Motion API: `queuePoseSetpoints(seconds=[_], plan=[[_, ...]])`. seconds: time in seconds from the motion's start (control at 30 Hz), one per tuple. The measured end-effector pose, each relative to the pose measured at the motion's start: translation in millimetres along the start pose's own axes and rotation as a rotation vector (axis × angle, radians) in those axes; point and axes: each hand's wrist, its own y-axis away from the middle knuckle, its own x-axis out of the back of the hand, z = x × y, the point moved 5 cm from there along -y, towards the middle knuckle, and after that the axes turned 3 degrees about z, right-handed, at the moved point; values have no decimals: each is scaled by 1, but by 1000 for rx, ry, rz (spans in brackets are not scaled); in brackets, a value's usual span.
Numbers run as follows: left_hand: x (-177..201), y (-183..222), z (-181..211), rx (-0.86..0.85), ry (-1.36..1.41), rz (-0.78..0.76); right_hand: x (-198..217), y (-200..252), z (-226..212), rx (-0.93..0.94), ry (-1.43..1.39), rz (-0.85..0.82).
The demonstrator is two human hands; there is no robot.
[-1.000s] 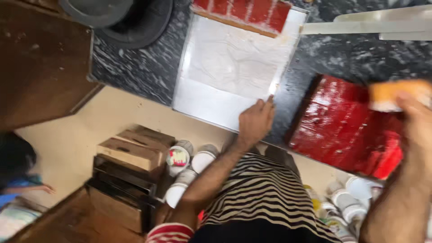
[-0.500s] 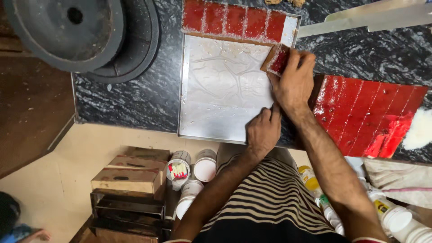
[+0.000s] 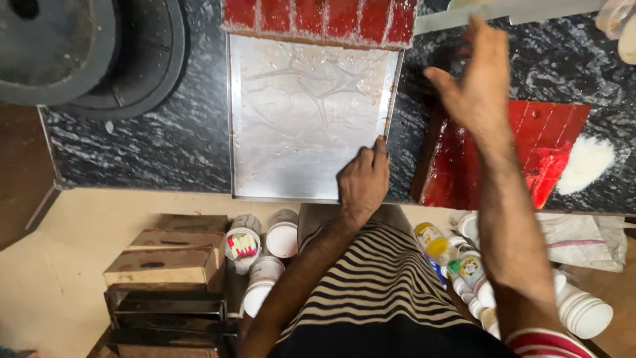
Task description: The person coats red square-shaped sweets with a liquid using a sponge, touches some to a pile of white powder, and places them onto a metal tray.
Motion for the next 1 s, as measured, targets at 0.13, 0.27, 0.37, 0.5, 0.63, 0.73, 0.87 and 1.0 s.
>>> queuePoseSetpoints(seconds=[0.13, 0.27, 0.37, 0.5, 0.63, 0.73, 0.87, 1.0], plan=[[-7, 1, 5, -18, -38, -5, 5, 44, -7, 350, 678, -207], [-16, 6, 6, 29, -40, -71, -3, 37, 23, 44, 791, -333], [-30, 13, 7, 58, -44, -151, -9, 38, 23, 55, 453, -303], [-39, 25, 6, -59, -43, 53, 31, 48, 36, -2, 212, -164], [-63, 34, -5, 208, -49, -18, 191, 119, 138, -63, -119, 196], [-59, 39, 16, 11, -237, 172, 302, 219, 256, -366, -593, 527], [-67, 39, 33, 123, -298, 198, 375, 334, 388, -748, -443, 619], [-75, 37, 37, 108, -334, 223, 342, 357, 463, -858, 12, 147]])
